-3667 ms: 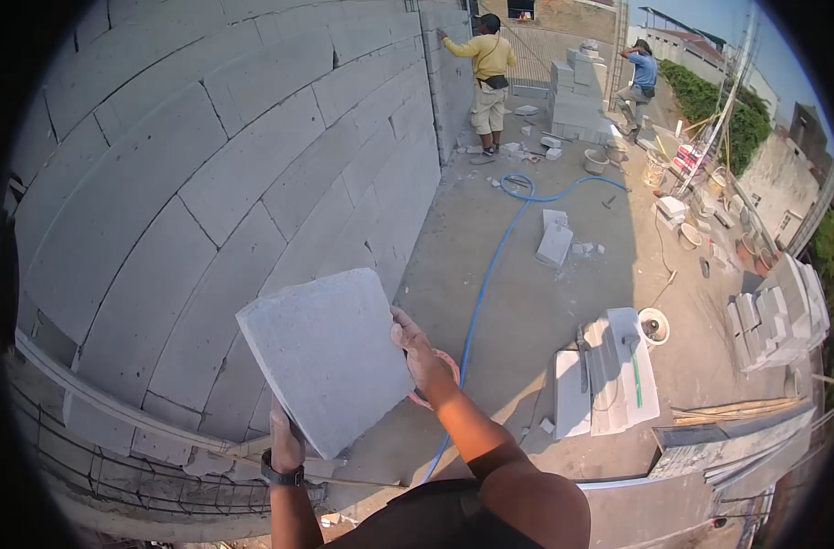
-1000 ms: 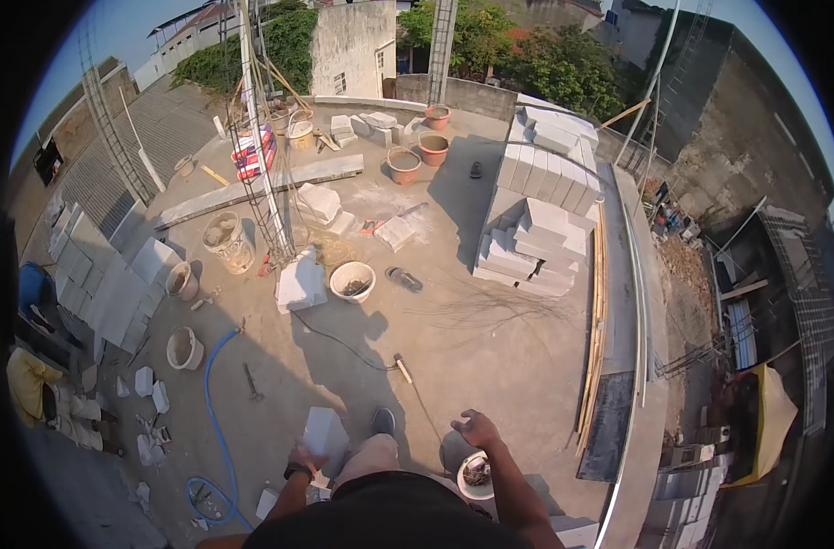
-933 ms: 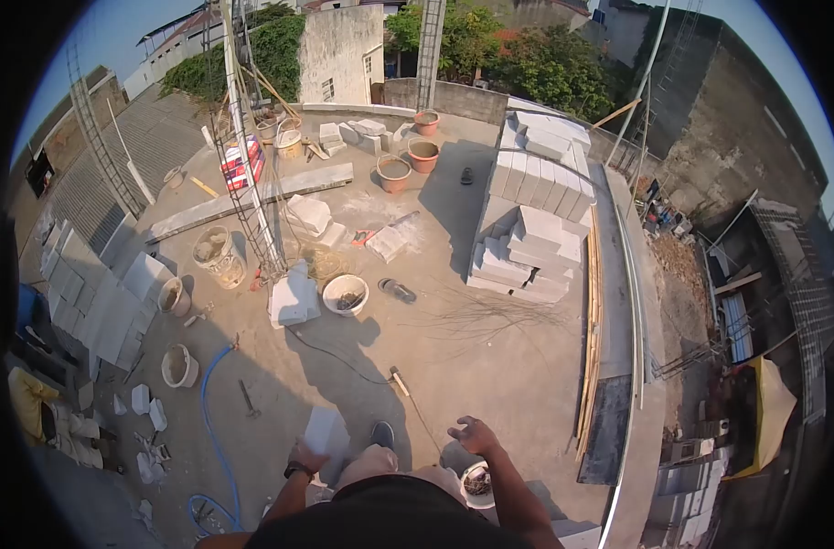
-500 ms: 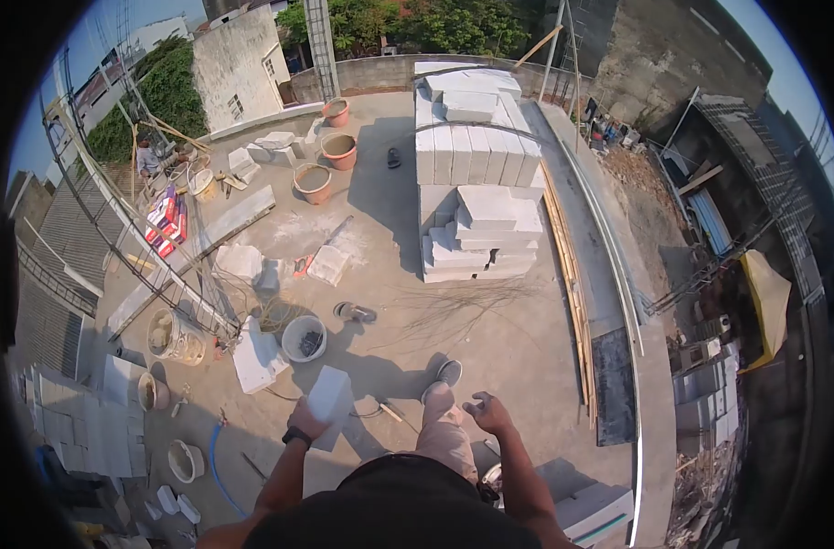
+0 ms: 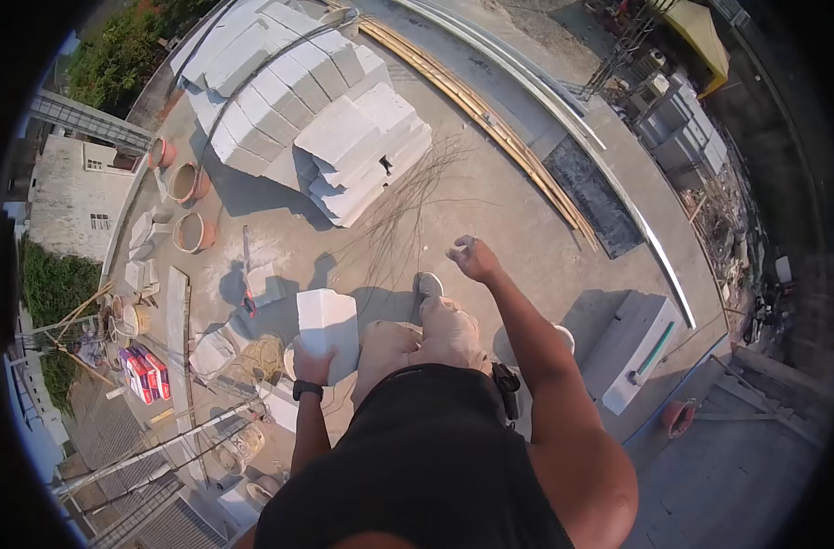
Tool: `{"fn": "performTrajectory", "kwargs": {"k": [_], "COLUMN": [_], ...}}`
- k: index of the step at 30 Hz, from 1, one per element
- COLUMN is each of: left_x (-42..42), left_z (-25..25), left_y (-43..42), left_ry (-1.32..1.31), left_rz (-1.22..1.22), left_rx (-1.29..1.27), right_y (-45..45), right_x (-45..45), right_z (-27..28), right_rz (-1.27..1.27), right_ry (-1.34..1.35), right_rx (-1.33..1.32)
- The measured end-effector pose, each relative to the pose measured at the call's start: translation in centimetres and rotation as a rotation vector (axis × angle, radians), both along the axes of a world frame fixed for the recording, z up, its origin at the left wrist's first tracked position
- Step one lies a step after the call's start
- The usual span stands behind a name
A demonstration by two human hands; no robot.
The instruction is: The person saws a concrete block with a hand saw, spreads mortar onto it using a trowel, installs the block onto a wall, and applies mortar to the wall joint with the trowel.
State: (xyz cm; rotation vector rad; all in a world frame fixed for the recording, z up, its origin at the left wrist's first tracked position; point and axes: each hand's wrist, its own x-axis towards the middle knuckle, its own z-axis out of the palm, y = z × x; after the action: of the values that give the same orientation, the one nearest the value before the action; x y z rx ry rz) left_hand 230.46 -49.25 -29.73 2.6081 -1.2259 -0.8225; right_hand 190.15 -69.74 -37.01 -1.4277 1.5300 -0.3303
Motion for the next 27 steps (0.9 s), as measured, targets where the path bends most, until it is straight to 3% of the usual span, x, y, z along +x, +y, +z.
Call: {"fn": "performTrajectory", "kwargs": {"k": [2, 6, 7, 10, 12, 13, 18, 22, 24, 27], "left_x": [1.8, 2.6, 1.3, 1.3, 1.0, 0.7, -1.2, -2.5, -2.2, -4.5], "left_z": [-0.8, -0.9, 0.7, -1.7, -2.4, -2.6, -2.3, -2.3, -3.4, -0.6], "left_y": [-3.6, -10.3, -11.8, -13.2, -13.3, -12.9, -6.5, 2.2, 6.2, 11.8], "left_ry": [0.022, 0.434, 0.265, 0.320, 0.033, 0.037, 0.127, 0.182, 0.346, 0.288], "left_rz": [-0.117, -0.239, -0.317, -0.424, -0.637, -0.654, -0.699, -0.655, -0.681, -0.713], "left_rx": [-0.018, -0.169, -0.079, -0.066, -0.076, -0.091, -0.135, -0.163, -0.219, -0.188], "right_y": [1.8, 11.0, 14.5, 24.9, 33.4, 36.6, 48.2, 53.2, 54.2, 56.5], "right_x": [0.1, -3.2, -4.4, -8.0, -10.5, -10.8, -9.1, -5.9, -4.2, -4.2], "right_z": [-0.2, -2.0, -3.0, -2.5, -5.3, -4.7, -4.2, -4.3, -3.3, -2.6], "right_rz": [-0.144, -0.472, -0.573, -0.644, -0.884, -0.961, -1.149, -1.151, -1.198, -1.155], "right_ry": [-0.009, -0.022, 0.034, 0.323, 0.158, 0.204, 0.222, 0.054, -0.037, -0.129], "right_rx": [0.047, 0.112, 0.170, 0.261, 0.350, 0.411, 0.632, 0.483, 0.429, 0.374]}}
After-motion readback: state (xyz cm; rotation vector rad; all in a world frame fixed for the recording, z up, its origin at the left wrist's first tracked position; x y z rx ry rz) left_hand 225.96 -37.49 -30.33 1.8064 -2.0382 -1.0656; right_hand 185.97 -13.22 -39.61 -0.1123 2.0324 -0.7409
